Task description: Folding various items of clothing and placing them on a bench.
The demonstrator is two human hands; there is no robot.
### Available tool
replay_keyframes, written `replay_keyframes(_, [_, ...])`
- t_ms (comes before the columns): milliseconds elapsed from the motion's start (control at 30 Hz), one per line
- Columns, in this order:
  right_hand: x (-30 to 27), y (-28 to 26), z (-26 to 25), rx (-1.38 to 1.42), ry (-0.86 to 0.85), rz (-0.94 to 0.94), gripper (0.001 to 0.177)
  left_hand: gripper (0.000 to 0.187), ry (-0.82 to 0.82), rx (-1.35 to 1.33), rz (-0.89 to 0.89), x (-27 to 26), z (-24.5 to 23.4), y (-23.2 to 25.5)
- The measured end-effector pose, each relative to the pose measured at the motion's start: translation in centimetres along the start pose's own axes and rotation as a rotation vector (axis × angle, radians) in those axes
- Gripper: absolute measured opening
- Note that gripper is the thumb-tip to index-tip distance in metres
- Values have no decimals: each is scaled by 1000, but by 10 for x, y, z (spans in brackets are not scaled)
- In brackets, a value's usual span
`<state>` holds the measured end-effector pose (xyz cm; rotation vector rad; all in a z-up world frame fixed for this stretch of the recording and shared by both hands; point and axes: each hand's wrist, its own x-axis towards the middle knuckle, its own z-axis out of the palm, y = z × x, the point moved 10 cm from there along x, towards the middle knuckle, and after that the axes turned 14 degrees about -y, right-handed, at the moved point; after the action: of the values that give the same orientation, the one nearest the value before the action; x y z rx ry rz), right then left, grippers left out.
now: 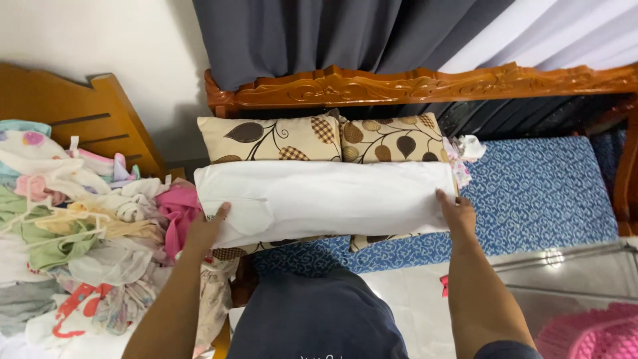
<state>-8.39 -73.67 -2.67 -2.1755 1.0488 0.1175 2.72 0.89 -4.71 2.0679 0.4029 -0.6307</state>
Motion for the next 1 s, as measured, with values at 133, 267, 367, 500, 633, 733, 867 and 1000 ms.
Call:
replay_keyframes(133, [-32, -43, 9, 295, -251, 77, 67, 94, -99, -166, -50, 1, 2, -5])
replay_keyframes(267, [-15, -26, 27, 652, -479, 59, 59, 76, -60, -196, 1, -17, -13, 33])
replay_keyframes(367, [-3, -17, 31, 948, -631, 61, 56, 63, 0, -155, 34, -27, -16, 51])
replay_keyframes(500, [-12, -52, -19, 1057, -586, 10, 58, 48, 43, -284, 256, -59, -11, 104])
replay_keyframes(633, [-22, -95, -90, 1064, -500, -139, 57, 44, 25, -454, 398, -80, 8, 145])
replay_keyframes(733, [-31, -129, -121, 971, -539, -318, 59, 55, 6, -283, 229, -65, 31, 132])
replay_keyframes(867, [-34, -139, -103, 740, -560, -247, 54, 61, 43, -133, 122, -53, 46, 98])
replay_keyframes(1000, [-59, -156, -54, 527, -556, -217, 55, 60, 40, -193, 144, -62, 42, 103])
